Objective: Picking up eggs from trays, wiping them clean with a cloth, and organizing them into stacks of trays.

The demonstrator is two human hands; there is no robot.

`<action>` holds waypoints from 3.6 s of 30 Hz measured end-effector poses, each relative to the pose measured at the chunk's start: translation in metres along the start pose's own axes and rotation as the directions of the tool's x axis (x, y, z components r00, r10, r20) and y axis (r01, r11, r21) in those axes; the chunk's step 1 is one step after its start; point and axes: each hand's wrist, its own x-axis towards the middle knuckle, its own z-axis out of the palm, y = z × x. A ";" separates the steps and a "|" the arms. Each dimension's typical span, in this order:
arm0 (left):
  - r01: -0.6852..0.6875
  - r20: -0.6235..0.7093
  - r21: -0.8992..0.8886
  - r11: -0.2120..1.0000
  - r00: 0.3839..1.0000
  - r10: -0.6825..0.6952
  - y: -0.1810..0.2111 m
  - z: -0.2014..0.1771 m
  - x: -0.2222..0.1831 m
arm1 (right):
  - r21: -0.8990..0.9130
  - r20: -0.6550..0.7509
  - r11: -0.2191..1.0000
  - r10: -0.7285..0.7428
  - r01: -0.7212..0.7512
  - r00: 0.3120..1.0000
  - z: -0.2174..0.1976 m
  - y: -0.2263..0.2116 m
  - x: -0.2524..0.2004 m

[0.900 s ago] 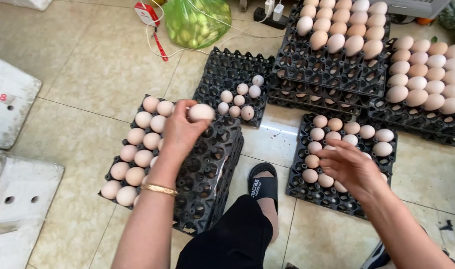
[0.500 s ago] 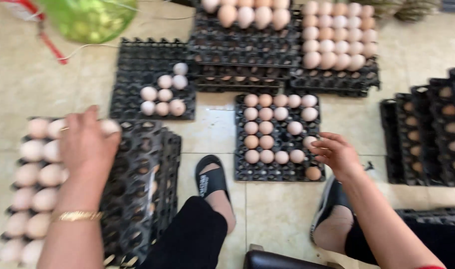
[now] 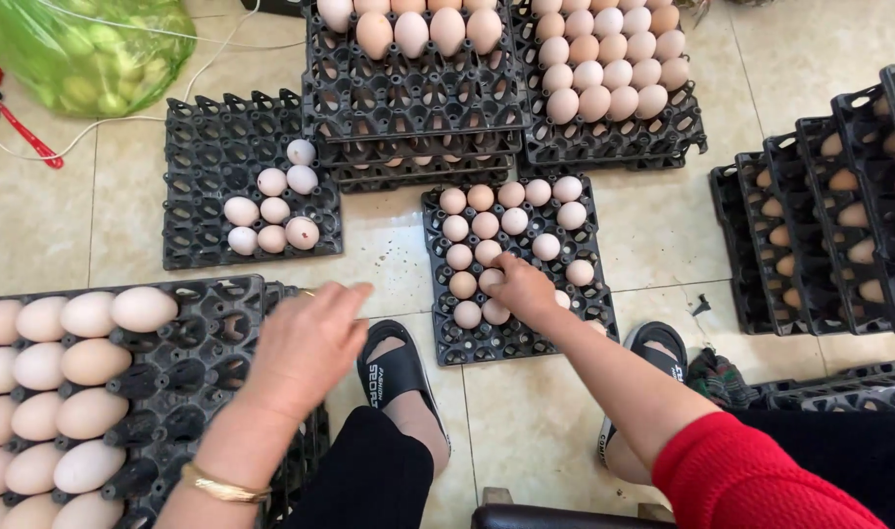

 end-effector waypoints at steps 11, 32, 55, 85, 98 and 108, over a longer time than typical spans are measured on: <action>0.228 0.484 -0.324 0.918 0.874 -0.046 0.031 0.007 0.012 | 0.536 -0.020 0.814 0.277 -0.223 0.961 0.028 0.015 0.016; 0.503 0.753 -0.502 -0.704 0.654 -0.070 0.027 0.014 0.009 | 0.857 -0.002 0.511 -0.124 0.066 0.992 -0.108 -0.077 -0.107; 0.739 -0.317 0.153 0.656 0.666 -0.675 -0.063 -0.041 -0.091 | 0.896 0.010 0.431 0.226 -0.109 0.974 -0.106 0.046 -0.144; 0.057 0.831 0.136 0.989 0.537 -0.145 0.051 -0.116 -0.041 | 0.944 0.305 0.111 0.075 -0.312 0.949 -0.064 0.121 -0.063; 0.105 0.836 0.172 0.979 0.510 -0.202 0.051 -0.112 -0.031 | 0.994 0.063 0.064 0.311 -0.087 0.948 -0.063 0.159 -0.090; 0.146 0.857 0.165 0.975 0.469 -0.215 0.070 -0.123 -0.003 | -0.047 -0.130 0.965 0.251 -0.259 0.959 0.001 0.127 -0.096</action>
